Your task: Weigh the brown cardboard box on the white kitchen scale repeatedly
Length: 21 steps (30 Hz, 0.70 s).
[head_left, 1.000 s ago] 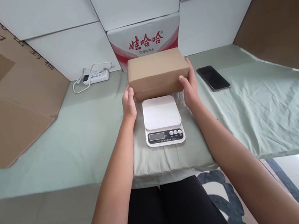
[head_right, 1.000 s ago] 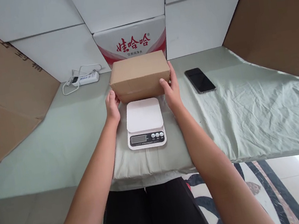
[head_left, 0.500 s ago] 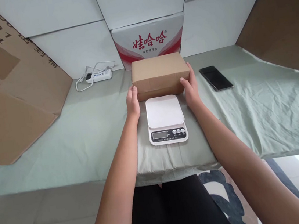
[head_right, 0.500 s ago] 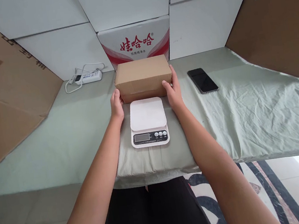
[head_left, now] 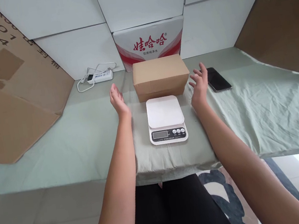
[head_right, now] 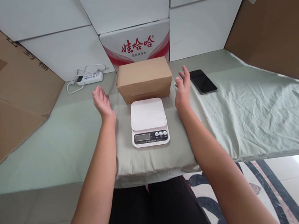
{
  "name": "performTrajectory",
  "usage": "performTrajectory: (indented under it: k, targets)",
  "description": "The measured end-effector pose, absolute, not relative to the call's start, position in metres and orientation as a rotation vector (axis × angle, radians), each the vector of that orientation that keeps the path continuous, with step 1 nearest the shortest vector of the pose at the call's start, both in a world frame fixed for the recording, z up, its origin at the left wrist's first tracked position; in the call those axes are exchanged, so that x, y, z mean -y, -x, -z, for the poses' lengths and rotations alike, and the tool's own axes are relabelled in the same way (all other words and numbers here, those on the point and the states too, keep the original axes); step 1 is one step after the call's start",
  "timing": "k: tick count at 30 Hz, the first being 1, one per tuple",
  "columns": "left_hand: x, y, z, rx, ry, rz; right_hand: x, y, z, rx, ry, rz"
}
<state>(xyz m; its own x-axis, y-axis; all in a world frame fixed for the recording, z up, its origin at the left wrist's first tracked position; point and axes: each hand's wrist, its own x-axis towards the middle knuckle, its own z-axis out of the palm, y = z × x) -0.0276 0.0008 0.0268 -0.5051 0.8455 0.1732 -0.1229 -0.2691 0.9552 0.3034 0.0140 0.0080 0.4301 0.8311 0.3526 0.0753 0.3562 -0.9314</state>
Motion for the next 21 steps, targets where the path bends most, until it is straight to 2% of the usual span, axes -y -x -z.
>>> performTrajectory:
  k: [10,21]
  targets:
    - [-0.011,0.029,-0.006,-1.213,-1.104,-1.829,-0.012,-0.294,-0.008,1.016,1.084,-0.722]
    - [-0.004,0.017,-0.014,-1.196,-1.031,-1.782,-0.009,-0.287,-0.009,1.047,1.082,-0.766]
